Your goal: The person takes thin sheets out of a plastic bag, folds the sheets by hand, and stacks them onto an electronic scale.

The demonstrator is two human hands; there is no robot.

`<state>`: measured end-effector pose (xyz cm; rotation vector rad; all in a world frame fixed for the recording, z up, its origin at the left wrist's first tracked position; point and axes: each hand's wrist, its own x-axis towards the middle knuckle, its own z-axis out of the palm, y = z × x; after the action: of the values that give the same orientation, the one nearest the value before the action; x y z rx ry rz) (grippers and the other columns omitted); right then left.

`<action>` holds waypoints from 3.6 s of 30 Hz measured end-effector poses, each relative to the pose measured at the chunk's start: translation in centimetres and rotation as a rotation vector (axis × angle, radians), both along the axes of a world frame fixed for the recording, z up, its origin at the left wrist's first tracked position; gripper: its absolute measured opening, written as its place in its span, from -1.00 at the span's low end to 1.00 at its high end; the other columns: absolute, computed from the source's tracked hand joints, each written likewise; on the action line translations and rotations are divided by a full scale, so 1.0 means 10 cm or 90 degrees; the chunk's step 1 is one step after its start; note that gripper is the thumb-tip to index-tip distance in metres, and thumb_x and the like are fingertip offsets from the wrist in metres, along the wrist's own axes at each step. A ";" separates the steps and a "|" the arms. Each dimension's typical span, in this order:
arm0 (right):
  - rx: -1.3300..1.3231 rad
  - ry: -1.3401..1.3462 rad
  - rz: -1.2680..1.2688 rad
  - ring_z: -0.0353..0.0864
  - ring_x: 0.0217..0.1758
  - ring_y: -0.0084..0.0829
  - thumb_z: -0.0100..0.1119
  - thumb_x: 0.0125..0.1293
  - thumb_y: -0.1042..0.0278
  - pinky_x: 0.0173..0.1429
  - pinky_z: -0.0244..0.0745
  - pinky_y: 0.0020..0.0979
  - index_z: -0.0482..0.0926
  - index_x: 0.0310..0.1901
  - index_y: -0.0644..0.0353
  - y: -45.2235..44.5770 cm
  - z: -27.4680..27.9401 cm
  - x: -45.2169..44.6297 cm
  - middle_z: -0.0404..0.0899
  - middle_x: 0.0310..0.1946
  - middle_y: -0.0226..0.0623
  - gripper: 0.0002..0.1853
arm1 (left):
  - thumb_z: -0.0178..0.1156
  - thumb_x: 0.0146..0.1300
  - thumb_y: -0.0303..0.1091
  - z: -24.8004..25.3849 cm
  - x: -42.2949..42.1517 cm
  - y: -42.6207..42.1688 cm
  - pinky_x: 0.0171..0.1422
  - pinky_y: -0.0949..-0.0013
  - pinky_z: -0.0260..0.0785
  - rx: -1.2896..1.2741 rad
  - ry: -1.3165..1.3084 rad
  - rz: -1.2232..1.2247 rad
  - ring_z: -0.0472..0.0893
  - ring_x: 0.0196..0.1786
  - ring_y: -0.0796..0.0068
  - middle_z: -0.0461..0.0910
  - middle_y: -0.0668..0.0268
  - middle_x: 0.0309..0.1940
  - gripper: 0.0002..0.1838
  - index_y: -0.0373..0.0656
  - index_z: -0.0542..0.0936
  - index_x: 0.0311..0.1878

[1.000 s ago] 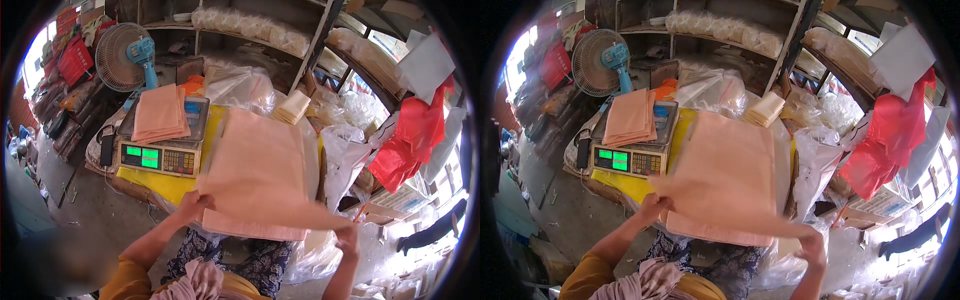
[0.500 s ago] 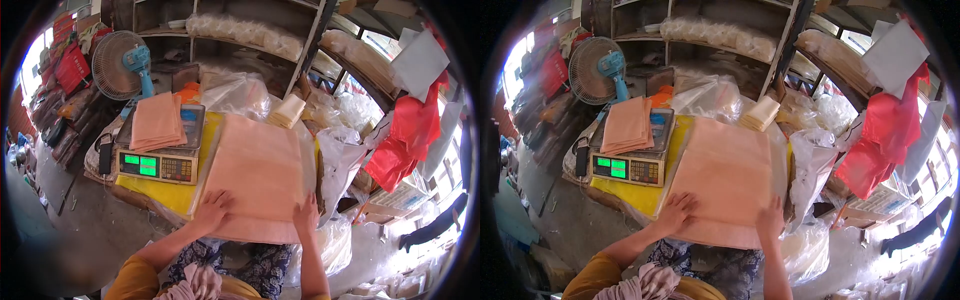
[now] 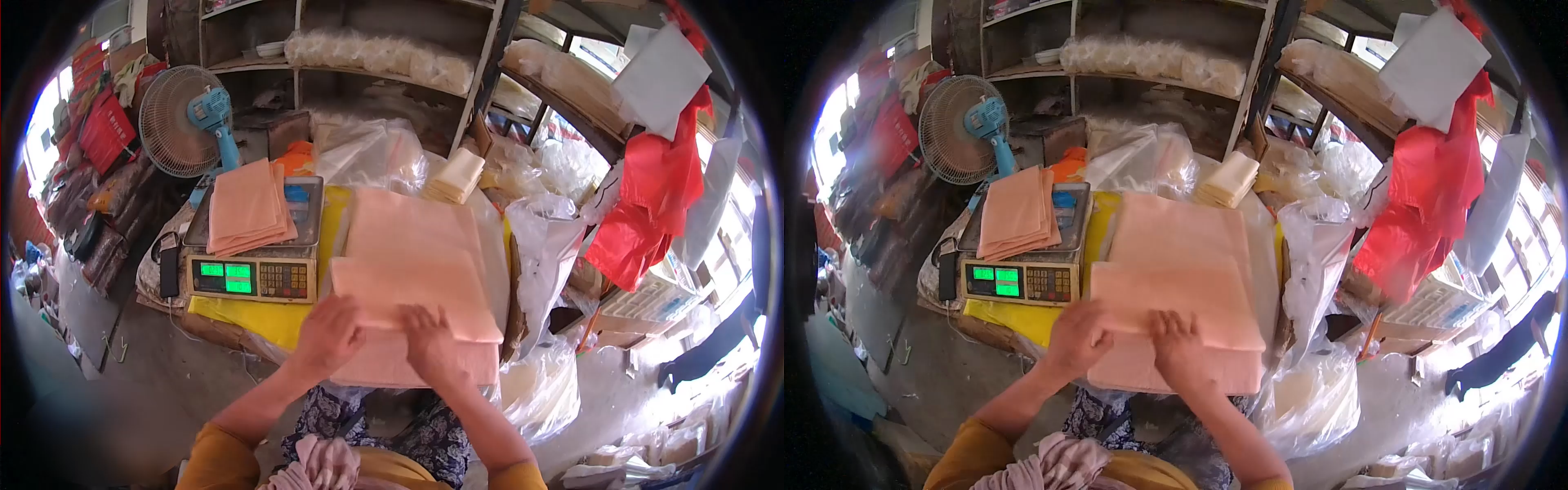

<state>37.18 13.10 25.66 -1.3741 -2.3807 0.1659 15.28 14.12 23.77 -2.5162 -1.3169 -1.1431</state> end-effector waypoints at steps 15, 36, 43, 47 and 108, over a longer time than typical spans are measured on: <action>-0.221 0.309 -0.328 0.29 -0.52 -0.68 0.19 0.25 0.24 -0.46 0.25 -0.46 0.53 -0.31 0.40 -0.14 -0.59 1.02 0.41 -0.62 -0.49 -0.70 | 0.30 0.03 -0.43 -0.65 0.08 0.35 0.01 0.37 0.40 -0.468 -0.599 -0.079 0.59 -0.08 0.35 0.63 0.25 -0.26 -0.37 -0.26 0.34 0.21; 0.015 -0.196 -0.229 -0.13 0.48 0.00 -0.06 0.33 0.04 0.44 -0.17 0.06 0.15 0.36 0.06 0.24 -0.44 0.57 0.06 0.39 -0.04 -0.39 | 0.09 0.05 0.35 -0.58 0.64 0.71 0.41 -0.23 -0.18 -0.232 0.280 -0.060 0.06 0.40 -0.20 0.13 -0.07 0.35 -0.04 -0.12 0.18 0.38; 0.187 0.119 -0.157 0.51 0.06 -0.06 0.11 0.27 0.26 0.09 0.39 -0.10 0.54 -0.07 0.28 0.00 -0.33 0.82 0.52 0.01 -0.05 -0.70 | 0.10 0.10 -0.12 -0.44 0.65 1.05 0.20 0.04 0.24 -0.210 0.290 -0.108 0.44 0.12 0.01 0.48 0.01 0.03 -0.40 -0.21 0.39 0.21; -0.312 0.550 -0.250 0.62 -0.17 -0.26 0.04 0.35 0.29 -0.23 0.56 -0.34 0.44 0.02 0.26 -0.32 -0.35 0.63 0.53 -0.07 -0.11 -0.70 | 0.10 0.05 -0.35 -0.74 0.91 1.00 -0.15 0.10 0.41 -0.079 0.170 -0.125 0.60 -0.23 0.11 0.62 0.10 -0.27 -0.51 -0.25 0.46 0.11; -0.124 0.100 0.236 0.55 -0.21 -0.16 0.25 0.04 0.41 -0.04 0.44 -0.21 0.54 -0.33 0.23 0.00 -0.50 -0.23 0.54 -0.41 -0.19 -0.84 | 0.10 0.05 -0.61 -0.98 -0.25 -0.60 0.00 0.23 0.38 -0.218 -0.417 0.093 0.52 -0.06 0.03 0.53 0.04 -0.12 -0.69 -0.27 0.52 -0.07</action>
<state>34.86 13.13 20.64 -0.9407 -2.5109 0.5971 12.78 8.08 14.02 -2.2634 -1.9459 -1.9527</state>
